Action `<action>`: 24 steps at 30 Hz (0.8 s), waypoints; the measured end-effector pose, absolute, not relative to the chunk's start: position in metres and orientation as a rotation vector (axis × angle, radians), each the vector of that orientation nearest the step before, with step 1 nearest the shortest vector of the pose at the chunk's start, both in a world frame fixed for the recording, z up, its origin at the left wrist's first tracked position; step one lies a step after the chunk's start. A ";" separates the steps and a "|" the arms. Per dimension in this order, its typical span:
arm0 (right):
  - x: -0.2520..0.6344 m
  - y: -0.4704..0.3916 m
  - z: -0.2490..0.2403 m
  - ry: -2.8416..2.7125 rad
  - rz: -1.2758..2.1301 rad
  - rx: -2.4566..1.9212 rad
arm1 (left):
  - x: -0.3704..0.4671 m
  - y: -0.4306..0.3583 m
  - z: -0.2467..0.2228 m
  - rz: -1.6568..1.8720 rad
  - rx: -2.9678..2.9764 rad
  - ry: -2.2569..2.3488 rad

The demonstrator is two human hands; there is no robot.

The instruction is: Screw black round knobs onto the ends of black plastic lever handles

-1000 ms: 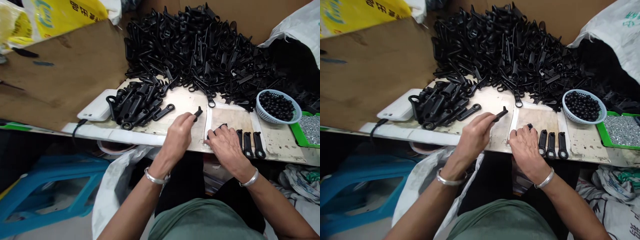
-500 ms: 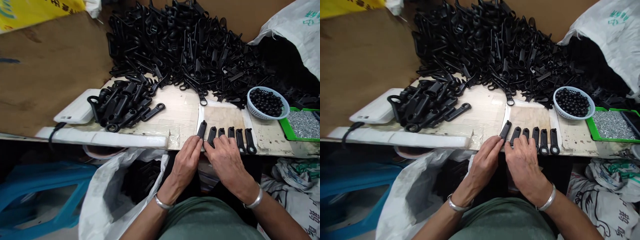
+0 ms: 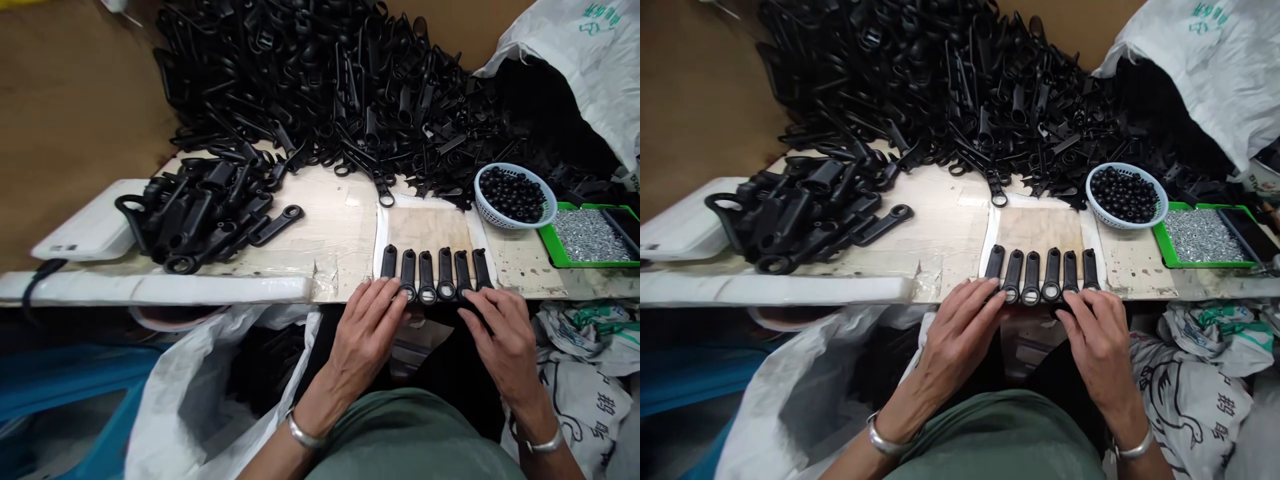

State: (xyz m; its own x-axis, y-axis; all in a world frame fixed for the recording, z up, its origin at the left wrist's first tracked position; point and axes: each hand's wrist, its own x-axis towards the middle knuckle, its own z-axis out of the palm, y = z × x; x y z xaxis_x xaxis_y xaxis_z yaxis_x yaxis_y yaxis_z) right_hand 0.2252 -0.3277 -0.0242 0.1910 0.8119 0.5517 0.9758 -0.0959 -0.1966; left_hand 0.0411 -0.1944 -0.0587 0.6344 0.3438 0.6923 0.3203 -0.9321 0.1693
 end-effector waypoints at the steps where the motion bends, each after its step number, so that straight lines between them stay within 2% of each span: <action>1: 0.228 -0.334 -0.028 -1.657 -0.419 -1.967 | 0.044 -0.196 -0.058 1.175 2.832 0.537; 10: 0.229 -0.337 -0.047 -1.569 -0.407 -2.021 | 0.085 -0.206 -0.063 0.982 3.010 0.244; 24: 0.238 -0.329 -0.048 -1.493 -0.451 -2.006 | 0.110 -0.207 -0.066 1.157 2.988 0.216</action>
